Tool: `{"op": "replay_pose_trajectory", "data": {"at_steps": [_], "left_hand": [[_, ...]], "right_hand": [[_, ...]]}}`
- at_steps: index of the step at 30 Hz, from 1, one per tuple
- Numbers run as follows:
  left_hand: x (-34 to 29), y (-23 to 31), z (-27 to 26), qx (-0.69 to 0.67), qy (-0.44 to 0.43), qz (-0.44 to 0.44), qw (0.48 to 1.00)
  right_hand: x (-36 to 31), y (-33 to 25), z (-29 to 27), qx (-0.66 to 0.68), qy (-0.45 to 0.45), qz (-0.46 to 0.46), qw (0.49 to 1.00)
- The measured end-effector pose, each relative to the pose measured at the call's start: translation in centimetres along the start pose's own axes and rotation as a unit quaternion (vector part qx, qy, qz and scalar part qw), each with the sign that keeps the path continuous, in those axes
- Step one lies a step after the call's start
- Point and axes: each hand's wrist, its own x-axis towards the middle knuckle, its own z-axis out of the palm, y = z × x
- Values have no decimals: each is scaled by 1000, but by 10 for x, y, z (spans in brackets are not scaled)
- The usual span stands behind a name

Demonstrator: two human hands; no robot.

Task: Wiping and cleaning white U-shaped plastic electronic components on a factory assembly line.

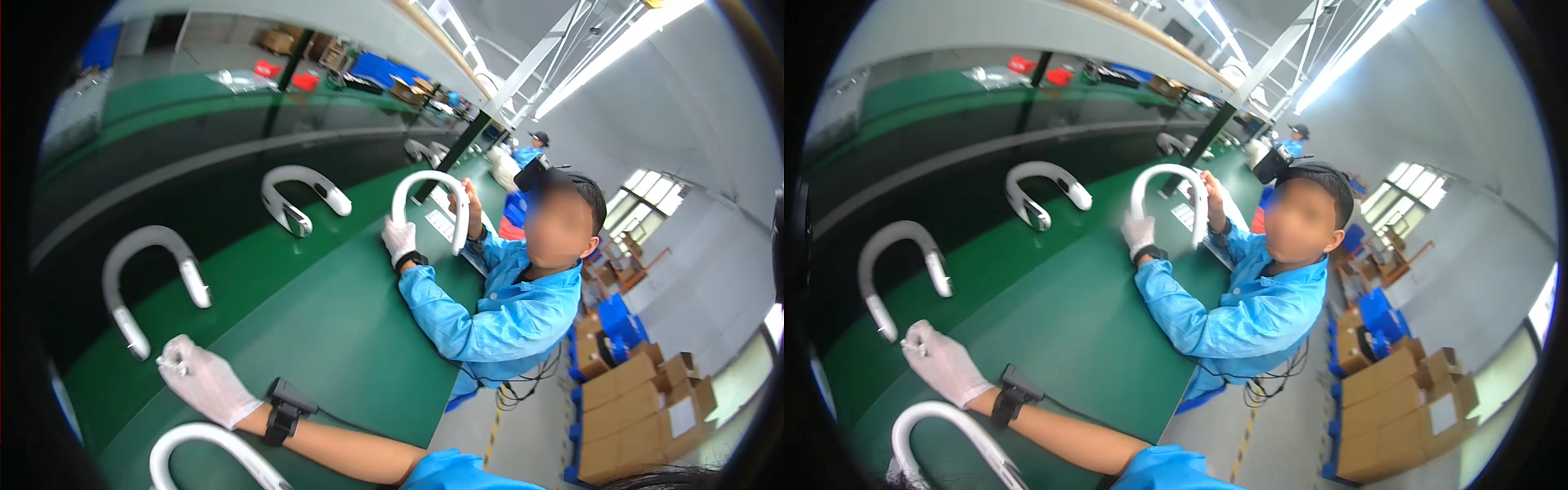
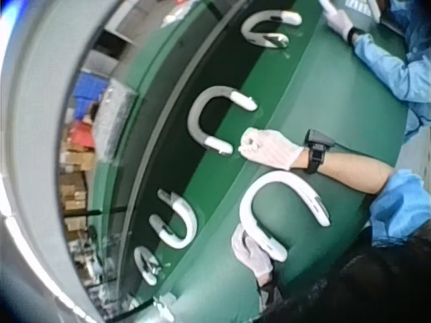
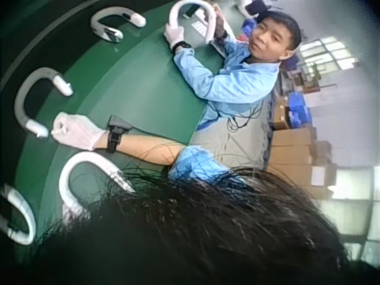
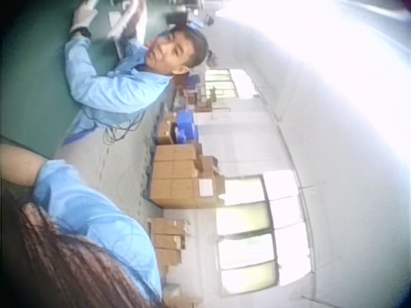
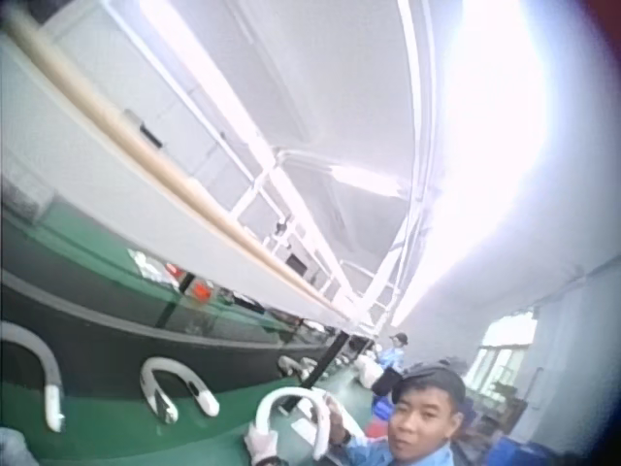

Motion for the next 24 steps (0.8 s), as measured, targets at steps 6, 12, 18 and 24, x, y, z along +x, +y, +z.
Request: {"op": "replay_pose_trajectory", "data": {"at_steps": [6,12,18,24], "left_hand": [[-9,-66,-6,-180,54,-28,982],[15,6,-4,11,-17,107,994],[3,-10,-27,21,-24,125,992],[-3,-8,-38,81,-91,165,979]], "right_hand": [[-11,6,14,304,-115,11,945],[-65,-12,-50,189,-148,-14,971],[-132,-39,-43,-33,-120,-100,987],[-187,-57,-23,93,-60,29,993]]}}
